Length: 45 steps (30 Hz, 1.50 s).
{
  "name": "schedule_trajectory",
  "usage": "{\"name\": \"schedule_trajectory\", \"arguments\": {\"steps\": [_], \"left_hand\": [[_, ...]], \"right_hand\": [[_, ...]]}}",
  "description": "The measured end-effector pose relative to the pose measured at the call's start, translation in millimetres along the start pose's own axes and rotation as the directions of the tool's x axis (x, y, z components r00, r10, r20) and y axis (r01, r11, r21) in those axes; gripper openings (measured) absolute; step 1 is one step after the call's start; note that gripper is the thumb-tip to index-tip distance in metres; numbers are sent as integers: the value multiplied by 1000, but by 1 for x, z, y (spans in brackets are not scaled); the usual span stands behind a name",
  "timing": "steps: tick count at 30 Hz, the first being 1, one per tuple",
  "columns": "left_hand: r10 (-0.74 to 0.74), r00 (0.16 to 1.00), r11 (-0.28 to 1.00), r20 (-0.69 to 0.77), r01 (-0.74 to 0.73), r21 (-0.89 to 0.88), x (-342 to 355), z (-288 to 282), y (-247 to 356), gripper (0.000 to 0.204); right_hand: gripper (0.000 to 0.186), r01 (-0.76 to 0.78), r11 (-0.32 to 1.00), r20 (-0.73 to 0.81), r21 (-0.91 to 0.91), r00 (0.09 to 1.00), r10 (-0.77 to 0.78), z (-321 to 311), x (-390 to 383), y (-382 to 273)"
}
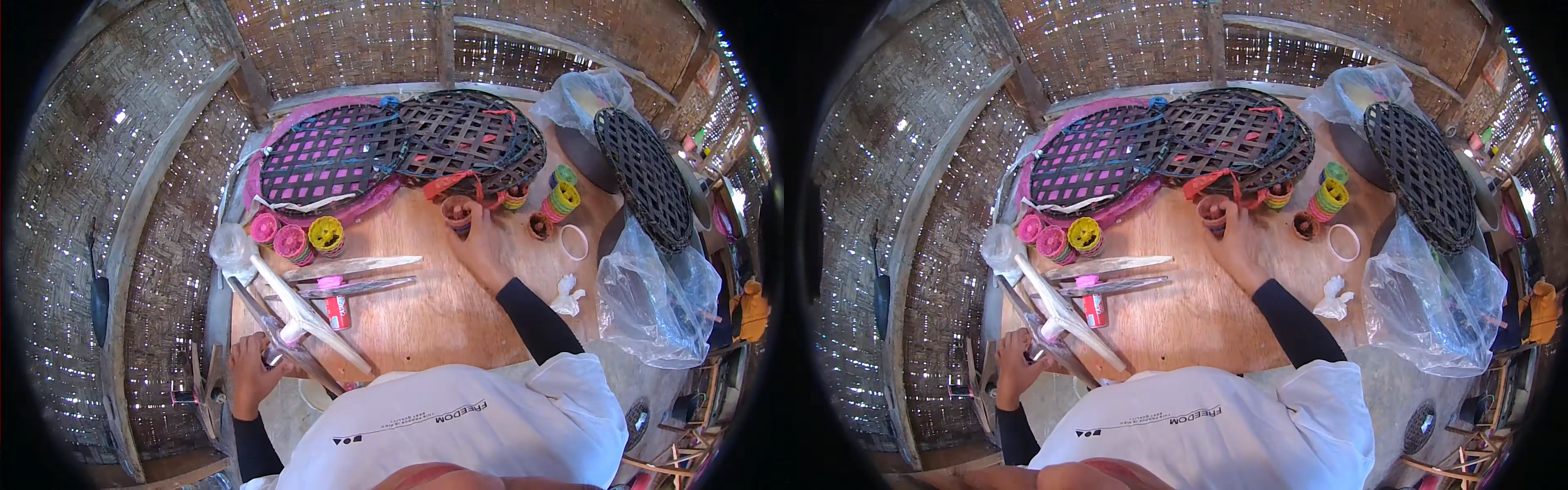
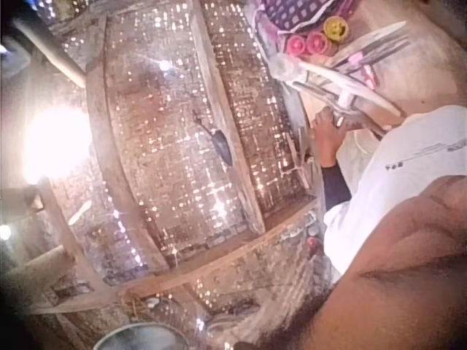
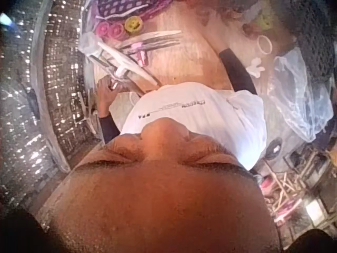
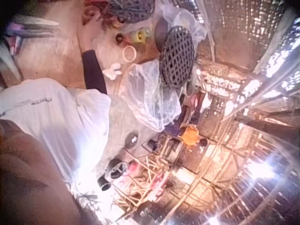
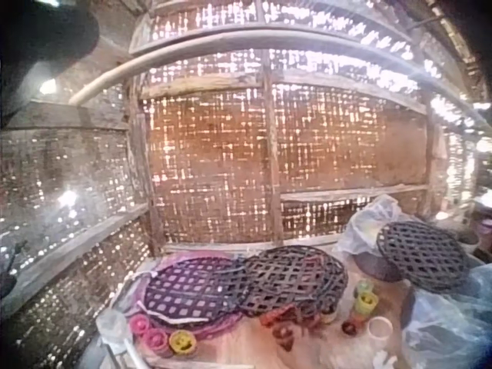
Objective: The person scoops green paste from a container with a utensil, fills a wooden mold with the paste, levels the top by hand, and places the mold onto a circular opening on a purple-covered tray.
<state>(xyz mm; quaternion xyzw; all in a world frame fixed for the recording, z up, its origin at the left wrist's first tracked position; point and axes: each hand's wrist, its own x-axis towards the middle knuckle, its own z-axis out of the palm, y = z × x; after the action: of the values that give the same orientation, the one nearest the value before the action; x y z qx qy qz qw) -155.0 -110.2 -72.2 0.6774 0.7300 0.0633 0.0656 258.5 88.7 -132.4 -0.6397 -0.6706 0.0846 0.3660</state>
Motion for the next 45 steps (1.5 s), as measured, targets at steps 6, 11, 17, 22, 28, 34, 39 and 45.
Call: {"name": "schedule_trajectory", "arguments": {"steps": [6, 11, 17, 22, 28, 34, 39, 45], "left_hand": [[-3, 919, 994, -393, -41, -104, 7, -43, 13, 49], [185, 764, 910, -619, -371, -186, 84, -67, 68, 18], [406, 640, 849, -652, -529, 10, 152, -54, 127, 14], [514, 635, 805, -577, -590, 67, 205, -44, 169, 16], [573, 732, 813, -368, -563, 146, 264, 9, 197, 37], [611, 736, 783, -293, -507, 359, 289, 24, 216, 34], [650, 726, 726, -225, -504, 468, 299, 32, 214, 24], [630, 696, 752, -344, -436, 495, 298, 3, 212, 19]], "right_hand": [[59, 250, 854, 104, 456, 938, -330, -3, 1, -59], [61, 318, 803, 265, 503, 828, -494, 41, 42, -100], [55, 60, 725, 562, 687, 589, -581, 96, 57, -85], [39, 303, 791, 264, 532, 828, -495, 37, 60, -56], [32, -13, 893, -252, 451, 957, 141, -44, 95, 38], [60, -390, 863, -169, -323, 920, 353, -67, 130, 44], [50, -453, 784, -169, -424, 890, 423, -61, 151, 47], [46, -555, 828, -385, 79, 749, 539, -94, 182, 60]]}}
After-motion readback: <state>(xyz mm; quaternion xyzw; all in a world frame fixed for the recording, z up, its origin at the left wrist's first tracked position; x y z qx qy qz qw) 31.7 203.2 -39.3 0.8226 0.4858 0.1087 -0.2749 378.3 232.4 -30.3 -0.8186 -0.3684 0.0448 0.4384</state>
